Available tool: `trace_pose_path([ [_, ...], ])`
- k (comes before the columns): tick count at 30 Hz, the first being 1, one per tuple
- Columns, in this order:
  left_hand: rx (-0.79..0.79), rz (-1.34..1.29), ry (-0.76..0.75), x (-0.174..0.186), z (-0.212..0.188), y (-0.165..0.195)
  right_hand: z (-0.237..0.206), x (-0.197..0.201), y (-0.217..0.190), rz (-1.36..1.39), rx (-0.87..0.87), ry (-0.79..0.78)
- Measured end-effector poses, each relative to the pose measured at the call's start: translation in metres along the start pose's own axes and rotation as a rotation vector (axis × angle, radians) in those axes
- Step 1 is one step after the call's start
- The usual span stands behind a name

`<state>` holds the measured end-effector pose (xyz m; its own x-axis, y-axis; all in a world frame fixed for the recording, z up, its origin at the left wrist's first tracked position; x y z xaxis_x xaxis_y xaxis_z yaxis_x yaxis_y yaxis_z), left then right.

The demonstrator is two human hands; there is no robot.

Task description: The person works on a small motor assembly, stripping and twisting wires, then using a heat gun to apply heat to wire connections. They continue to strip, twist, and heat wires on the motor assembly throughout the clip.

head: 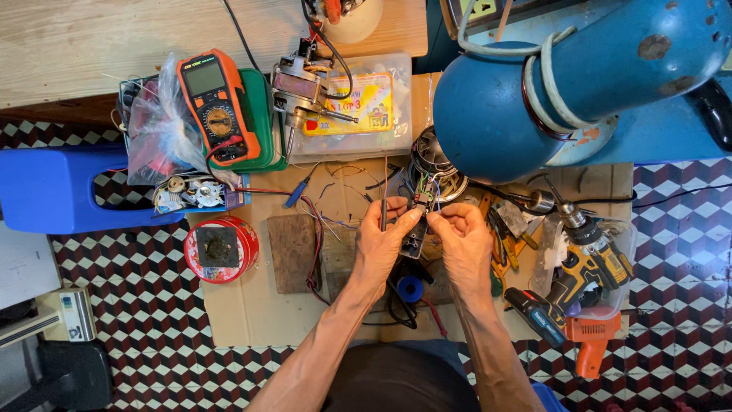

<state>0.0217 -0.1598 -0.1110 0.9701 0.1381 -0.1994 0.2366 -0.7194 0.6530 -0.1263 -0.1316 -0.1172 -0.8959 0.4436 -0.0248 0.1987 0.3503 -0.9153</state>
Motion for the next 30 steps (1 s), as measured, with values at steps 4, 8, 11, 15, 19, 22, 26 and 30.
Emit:
trace_pose_path([
  [4, -0.006, 0.006, 0.002, -0.002, -0.003, 0.003, 0.002, -0.001, -0.002, -0.004, 0.0, -0.004],
  [8, -0.008, 0.045, 0.004, -0.002, -0.006, 0.006, -0.001, -0.003, -0.01, 0.002, -0.029, -0.014],
  [11, -0.078, 0.02, -0.005, 0.001, -0.014, 0.008, -0.008, -0.001, -0.022, 0.048, -0.016, 0.029],
  [15, 0.001, -0.088, -0.077, 0.016, -0.033, -0.004, -0.021, 0.013, -0.045, -0.081, 0.122, 0.099],
  [19, -0.038, -0.015, -0.12, 0.018, -0.044, -0.014, -0.028, 0.01, -0.053, -0.076, 0.06, -0.092],
  [22, -0.091, 0.046, -0.131, 0.016, -0.049, -0.015, -0.026, -0.003, -0.049, 0.033, -0.063, -0.236],
  [26, -0.155, 0.185, -0.088, 0.019, -0.057, -0.007, -0.02, -0.018, -0.047, 0.077, -0.146, -0.3],
  [30, -0.301, 0.348, -0.034, 0.022, -0.065, 0.006, -0.022, -0.025, -0.052, 0.07, -0.059, -0.319],
])
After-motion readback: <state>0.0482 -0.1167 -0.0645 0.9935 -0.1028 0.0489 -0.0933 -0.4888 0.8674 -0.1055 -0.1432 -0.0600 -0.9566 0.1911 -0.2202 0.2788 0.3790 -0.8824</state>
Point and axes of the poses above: each hand's wrist, its own z-axis towards the middle knuckle, its own x-axis out of the back of the hand, y = z × x, the point moved 4 cm from there along z, towards the middle knuckle, and after that the axes turned 7 degrees about x, right-handed, at the moved point
